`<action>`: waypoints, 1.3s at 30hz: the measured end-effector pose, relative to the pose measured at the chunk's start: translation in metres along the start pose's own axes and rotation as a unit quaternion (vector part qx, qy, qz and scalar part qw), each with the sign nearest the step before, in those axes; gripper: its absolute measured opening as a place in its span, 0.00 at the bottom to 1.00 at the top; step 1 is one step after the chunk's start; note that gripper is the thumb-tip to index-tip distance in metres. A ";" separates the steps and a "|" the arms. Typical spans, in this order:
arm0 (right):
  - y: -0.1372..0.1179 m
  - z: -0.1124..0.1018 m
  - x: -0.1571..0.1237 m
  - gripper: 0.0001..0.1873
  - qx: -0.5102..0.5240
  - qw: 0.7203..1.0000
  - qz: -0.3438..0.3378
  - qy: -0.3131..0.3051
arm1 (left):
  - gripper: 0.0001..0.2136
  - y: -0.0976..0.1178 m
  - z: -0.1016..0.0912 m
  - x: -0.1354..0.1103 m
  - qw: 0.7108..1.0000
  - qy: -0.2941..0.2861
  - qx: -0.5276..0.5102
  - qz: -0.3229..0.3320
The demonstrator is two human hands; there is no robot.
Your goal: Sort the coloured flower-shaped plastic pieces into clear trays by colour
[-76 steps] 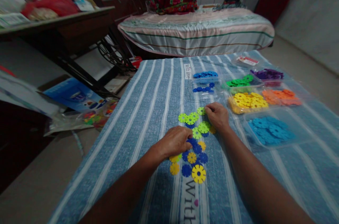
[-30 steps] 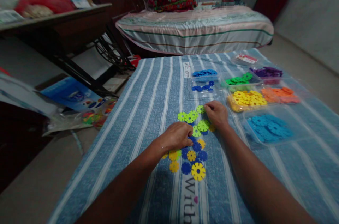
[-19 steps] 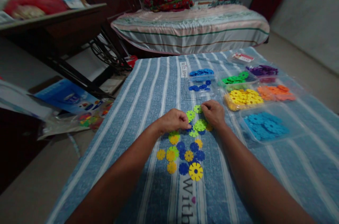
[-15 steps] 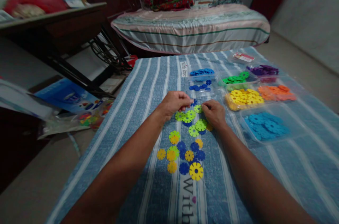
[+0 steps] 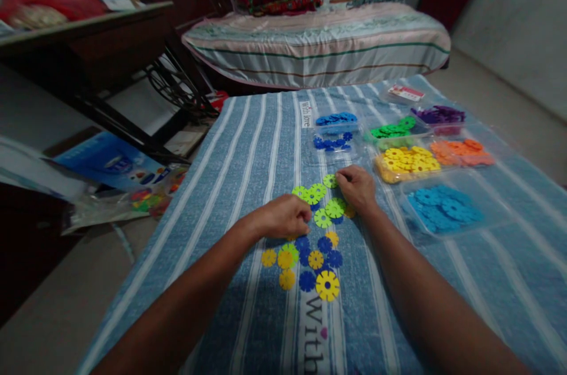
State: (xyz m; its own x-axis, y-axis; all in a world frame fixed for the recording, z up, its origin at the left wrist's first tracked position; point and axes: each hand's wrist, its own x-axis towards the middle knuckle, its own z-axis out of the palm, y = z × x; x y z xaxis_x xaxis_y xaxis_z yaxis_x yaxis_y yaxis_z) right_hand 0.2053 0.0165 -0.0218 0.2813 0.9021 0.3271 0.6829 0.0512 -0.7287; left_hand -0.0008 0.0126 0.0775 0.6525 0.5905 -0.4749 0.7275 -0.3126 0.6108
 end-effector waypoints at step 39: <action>-0.001 0.000 -0.001 0.14 -0.007 1.000 -0.001 0.000 | 0.02 0.001 0.008 0.000 0.995 0.033 -0.096 -0.016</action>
State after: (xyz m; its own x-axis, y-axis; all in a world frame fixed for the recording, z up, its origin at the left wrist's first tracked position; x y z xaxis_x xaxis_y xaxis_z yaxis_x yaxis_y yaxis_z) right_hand 0.2047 0.0160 -0.0215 0.2807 0.9019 0.3283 0.6923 0.0466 -0.7201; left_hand 0.0014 0.0064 0.0736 0.6096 0.6479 -0.4568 0.6895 -0.1490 0.7088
